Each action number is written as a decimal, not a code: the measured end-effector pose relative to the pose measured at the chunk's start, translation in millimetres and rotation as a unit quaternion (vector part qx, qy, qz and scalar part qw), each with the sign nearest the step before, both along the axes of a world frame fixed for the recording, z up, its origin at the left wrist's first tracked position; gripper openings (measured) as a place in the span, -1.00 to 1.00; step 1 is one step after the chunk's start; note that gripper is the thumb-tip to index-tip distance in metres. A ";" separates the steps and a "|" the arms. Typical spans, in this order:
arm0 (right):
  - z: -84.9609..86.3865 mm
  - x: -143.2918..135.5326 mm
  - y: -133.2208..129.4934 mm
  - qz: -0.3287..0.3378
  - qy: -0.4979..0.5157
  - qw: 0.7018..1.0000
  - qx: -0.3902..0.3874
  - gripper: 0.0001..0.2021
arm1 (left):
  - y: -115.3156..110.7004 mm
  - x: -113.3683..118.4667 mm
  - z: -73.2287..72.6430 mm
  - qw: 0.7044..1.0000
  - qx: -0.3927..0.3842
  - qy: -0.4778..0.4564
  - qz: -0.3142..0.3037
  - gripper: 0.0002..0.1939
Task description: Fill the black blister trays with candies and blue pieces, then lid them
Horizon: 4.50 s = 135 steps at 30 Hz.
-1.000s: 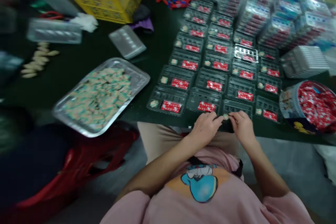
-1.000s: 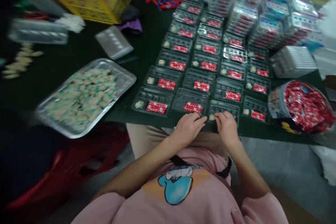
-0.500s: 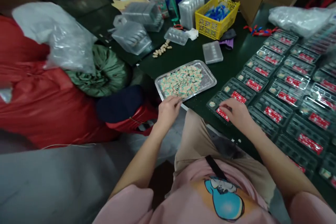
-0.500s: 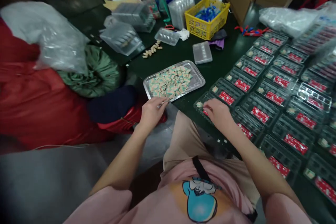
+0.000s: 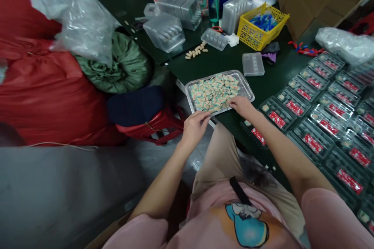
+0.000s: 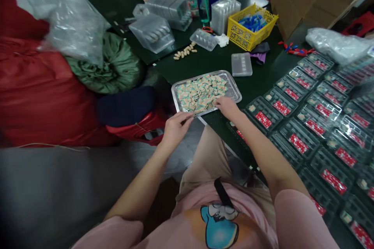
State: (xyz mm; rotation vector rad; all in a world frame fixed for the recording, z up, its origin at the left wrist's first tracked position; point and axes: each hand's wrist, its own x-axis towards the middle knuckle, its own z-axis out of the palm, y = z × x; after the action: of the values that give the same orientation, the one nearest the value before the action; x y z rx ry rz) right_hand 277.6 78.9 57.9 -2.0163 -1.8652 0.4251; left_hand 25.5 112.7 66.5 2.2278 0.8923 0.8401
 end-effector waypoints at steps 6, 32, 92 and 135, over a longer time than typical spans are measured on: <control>5.5 4.7 2.6 -0.055 0.046 0.997 -0.009 -0.87 | 1.2 7.3 0.4 0.999 -0.037 -0.030 0.002 -0.79; 3.5 -13.3 12.6 -0.085 0.017 0.996 -0.034 -0.93 | -1.4 16.9 -7.5 0.996 -0.058 -0.074 -0.004 -0.80; 7.6 -51.1 -15.4 -0.045 0.399 0.910 0.103 -0.92 | -6.2 50.6 -10.8 0.920 -0.302 -0.234 0.094 -0.73; 19.0 -2.0 20.6 -0.008 -0.097 0.994 -0.045 -0.75 | -9.1 40.6 -13.5 0.856 -0.367 -0.322 0.171 -0.73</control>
State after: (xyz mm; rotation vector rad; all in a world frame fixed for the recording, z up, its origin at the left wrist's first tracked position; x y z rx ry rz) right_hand 275.6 99.6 76.9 -2.1994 -1.9729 0.3238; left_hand 66.0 103.7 53.0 1.0354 1.0386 1.0766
